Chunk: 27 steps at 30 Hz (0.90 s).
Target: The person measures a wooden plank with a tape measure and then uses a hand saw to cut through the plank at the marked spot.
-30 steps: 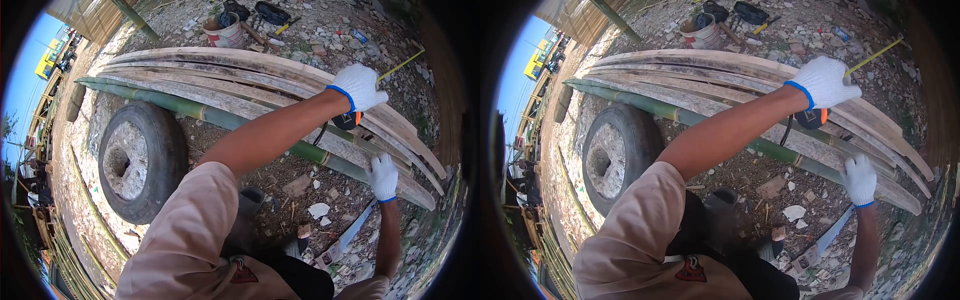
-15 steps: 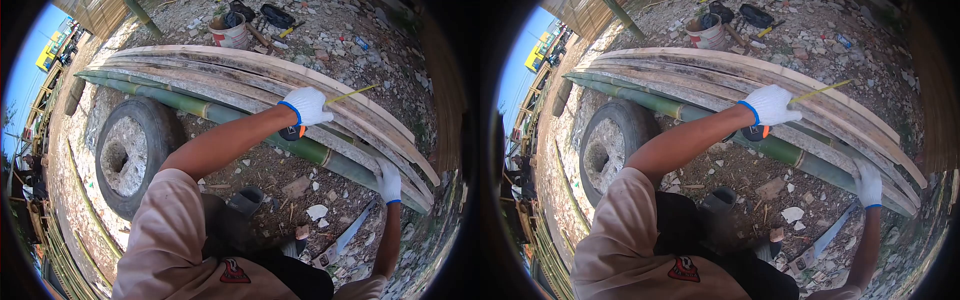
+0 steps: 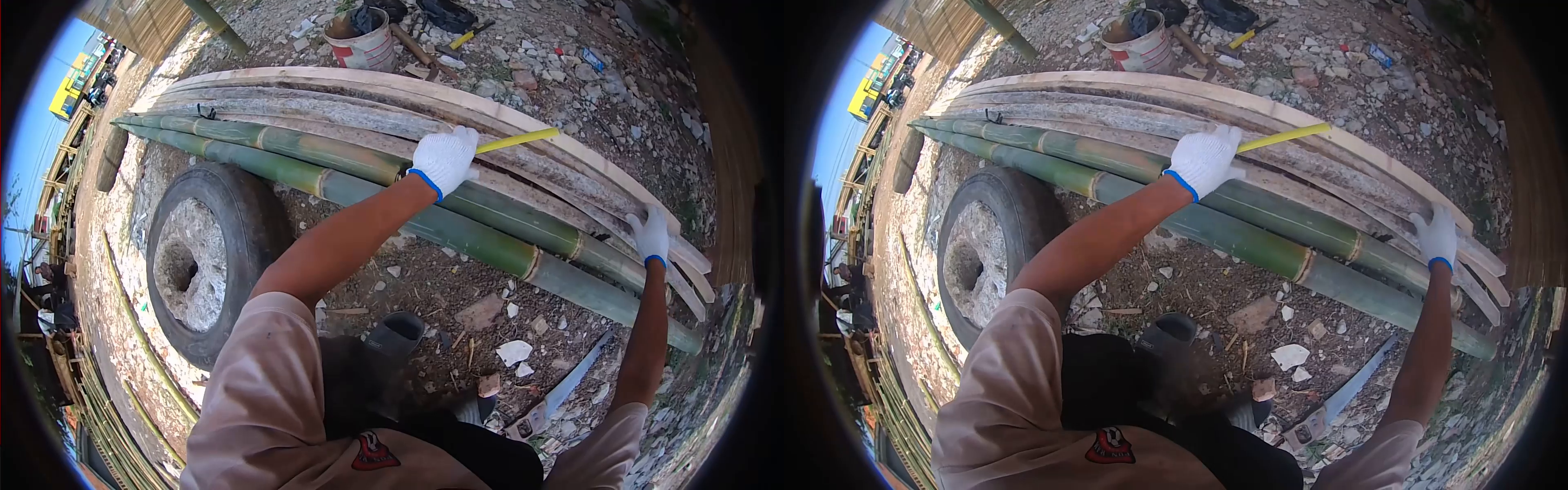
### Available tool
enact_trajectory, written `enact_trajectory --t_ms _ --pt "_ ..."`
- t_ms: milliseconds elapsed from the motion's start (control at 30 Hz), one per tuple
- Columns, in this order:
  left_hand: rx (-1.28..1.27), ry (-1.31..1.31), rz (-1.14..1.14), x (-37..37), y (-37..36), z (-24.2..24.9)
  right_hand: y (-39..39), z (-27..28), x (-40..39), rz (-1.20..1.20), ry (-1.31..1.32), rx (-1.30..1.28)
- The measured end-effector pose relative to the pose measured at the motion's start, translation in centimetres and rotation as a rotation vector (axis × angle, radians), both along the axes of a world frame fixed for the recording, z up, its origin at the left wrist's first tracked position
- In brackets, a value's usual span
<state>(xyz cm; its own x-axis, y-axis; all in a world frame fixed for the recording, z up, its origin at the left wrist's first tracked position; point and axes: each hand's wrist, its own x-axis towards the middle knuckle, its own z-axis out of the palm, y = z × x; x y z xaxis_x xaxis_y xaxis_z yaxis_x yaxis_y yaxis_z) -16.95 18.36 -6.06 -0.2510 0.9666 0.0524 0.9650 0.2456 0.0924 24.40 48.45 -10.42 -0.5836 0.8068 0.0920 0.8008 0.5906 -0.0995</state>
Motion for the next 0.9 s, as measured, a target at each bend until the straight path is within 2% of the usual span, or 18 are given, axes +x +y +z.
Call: enact_trajectory --t_ms 100,167,200,233,267,367,400,500,533,567,667,700,733,867,900 --pt "0.019 0.139 0.03 -3.1 2.0 -3.5 -0.5 -3.3 -1.4 -0.282 0.151 0.257" --pt "0.038 0.168 -0.011 -5.1 3.9 -4.5 -2.9 -2.3 -3.4 -0.513 0.137 0.271" --pt "0.08 0.18 -0.034 -6.0 4.7 -5.0 -4.1 -1.9 -4.1 -0.458 0.138 0.334" --pt "0.041 0.146 -0.033 -6.3 4.9 -4.5 -4.5 -2.1 -4.7 -0.386 0.237 0.207" --pt "0.001 0.119 -0.029 -6.7 5.0 -3.8 -7.5 0.2 -6.8 -0.326 0.249 0.019" --pt "-0.001 0.084 -0.019 -7.3 5.2 -3.4 -10.3 -1.7 -9.1 0.225 0.176 -0.453" --pt "0.001 0.074 -0.03 -7.5 5.8 -3.2 -10.2 -3.4 -9.8 0.345 0.212 -0.39" --pt "-0.092 0.102 0.0 -9.2 8.7 -2.8 -9.0 -4.0 -11.9 0.316 0.151 -0.415" --pt "-0.106 0.11 0.044 -9.5 9.7 -2.6 -8.7 -4.1 -12.2 0.371 0.065 -0.356" --pt "-0.062 0.084 0.085 -9.7 10.4 -2.6 -8.6 -4.3 -12.1 0.42 -0.023 -0.305" --pt "0.076 0.051 0.178 -12.8 12.9 -3.6 -7.7 -6.3 -12.1 0.47 -0.028 -0.221" --pt "0.088 0.049 0.164 -12.3 13.1 -2.4 -8.5 -3.7 -13.7 0.336 -0.253 -0.332" --pt "0.1 0.05 0.142 -11.6 13.7 -1.3 -8.4 -4.1 -14.2 0.365 -0.256 -0.277" --pt "0.109 -0.063 0.102 -9.5 13.0 -0.1 -8.0 -3.0 -15.1 0.265 -0.352 -0.389" --pt "0.119 -0.173 0.127 -8.6 12.0 0.6 -7.8 -2.7 -15.7 0.242 -0.415 -0.439"
